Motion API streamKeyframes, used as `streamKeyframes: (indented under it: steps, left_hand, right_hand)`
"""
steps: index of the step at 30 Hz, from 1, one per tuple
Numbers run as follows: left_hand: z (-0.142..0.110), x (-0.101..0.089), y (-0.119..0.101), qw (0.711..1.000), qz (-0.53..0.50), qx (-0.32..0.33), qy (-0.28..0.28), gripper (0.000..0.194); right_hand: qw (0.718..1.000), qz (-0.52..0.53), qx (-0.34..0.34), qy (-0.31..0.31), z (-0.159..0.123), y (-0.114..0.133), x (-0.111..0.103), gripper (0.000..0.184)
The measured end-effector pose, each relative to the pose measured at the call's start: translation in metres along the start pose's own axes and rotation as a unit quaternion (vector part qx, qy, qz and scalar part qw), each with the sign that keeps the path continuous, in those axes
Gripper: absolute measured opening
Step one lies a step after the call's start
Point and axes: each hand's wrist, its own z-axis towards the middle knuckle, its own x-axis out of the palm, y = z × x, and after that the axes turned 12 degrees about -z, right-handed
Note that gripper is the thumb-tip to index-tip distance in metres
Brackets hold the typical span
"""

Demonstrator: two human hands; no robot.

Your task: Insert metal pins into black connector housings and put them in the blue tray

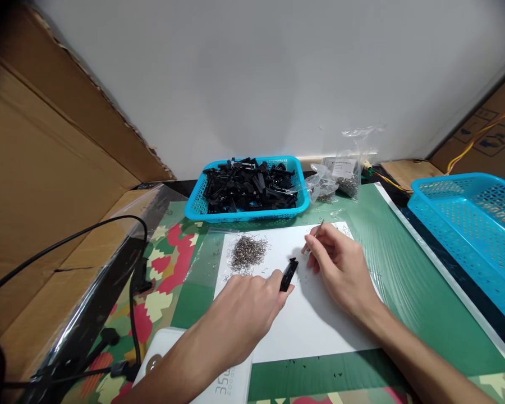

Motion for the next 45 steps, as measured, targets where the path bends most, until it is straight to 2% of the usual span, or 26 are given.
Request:
streamKeyframes:
  steps: [2, 4, 7, 11, 15, 21, 28, 32, 34, 36, 38, 41, 43, 45]
  left_hand:
    - [0.002, -0.003, -0.001, 0.999, -0.022, -0.038, -0.01, 0.021]
    - [0.003, -0.007, -0.002, 0.994, -0.065, -0.089, -0.016, 0.028]
    - [0.005, -0.013, -0.002, 0.977, -0.141, -0.155, -0.032, 0.033]
    - [0.005, -0.016, 0.0, 0.959, -0.189, -0.2, -0.072, 0.028]
    - [0.004, -0.016, 0.001, 0.948, -0.211, -0.216, -0.101, 0.023]
    - [0.005, -0.015, 0.0, 0.945, -0.224, -0.218, -0.1, 0.023]
    - [0.005, -0.012, -0.002, 0.948, -0.229, -0.205, -0.082, 0.022]
    - [0.005, -0.014, 0.001, 0.931, -0.271, -0.204, -0.136, 0.018]
    - [0.004, -0.014, 0.003, 0.902, -0.344, -0.195, -0.176, 0.013]
    - [0.004, -0.014, 0.006, 0.852, -0.453, -0.189, -0.183, 0.015]
    - [0.003, -0.013, 0.01, 0.786, -0.572, -0.182, -0.147, 0.021]
    - [0.003, -0.014, 0.014, 0.685, -0.707, -0.167, -0.062, 0.035]
    - [0.003, -0.017, 0.014, 0.639, -0.753, -0.157, -0.03, 0.043]
    - [0.003, -0.022, 0.011, 0.613, -0.777, -0.14, -0.021, 0.049]
  right_hand:
    - [1.0, -0.005, -0.021, -0.004, 0.0, 0.002, -0.007, 0.03]
    - [0.998, -0.034, -0.043, 0.02, 0.0, 0.0, -0.015, 0.03]
    - [0.987, -0.109, -0.076, 0.092, 0.001, -0.002, -0.021, 0.028]
    - [0.95, -0.217, -0.127, 0.186, 0.0, -0.001, -0.019, 0.027]
    - [0.93, -0.28, -0.146, 0.189, -0.001, -0.006, -0.011, 0.011]
    - [0.933, -0.293, -0.13, 0.164, 0.003, -0.019, -0.007, 0.01]
    - [0.943, -0.262, -0.112, 0.173, 0.004, -0.02, -0.007, 0.012]
    - [0.956, -0.201, -0.091, 0.196, 0.005, -0.012, -0.013, 0.012]
    - [0.964, -0.159, -0.081, 0.197, 0.003, -0.004, -0.017, 0.014]
    - [0.97, -0.128, -0.094, 0.183, -0.001, 0.005, -0.019, 0.015]
    - [0.971, -0.11, -0.146, 0.156, -0.007, 0.012, -0.019, 0.016]
    - [0.961, -0.097, -0.233, 0.112, -0.013, 0.017, -0.016, 0.016]
    - [0.957, -0.09, -0.257, 0.098, -0.016, 0.017, -0.016, 0.016]
    - [0.956, -0.084, -0.263, 0.098, -0.017, 0.015, -0.016, 0.016]
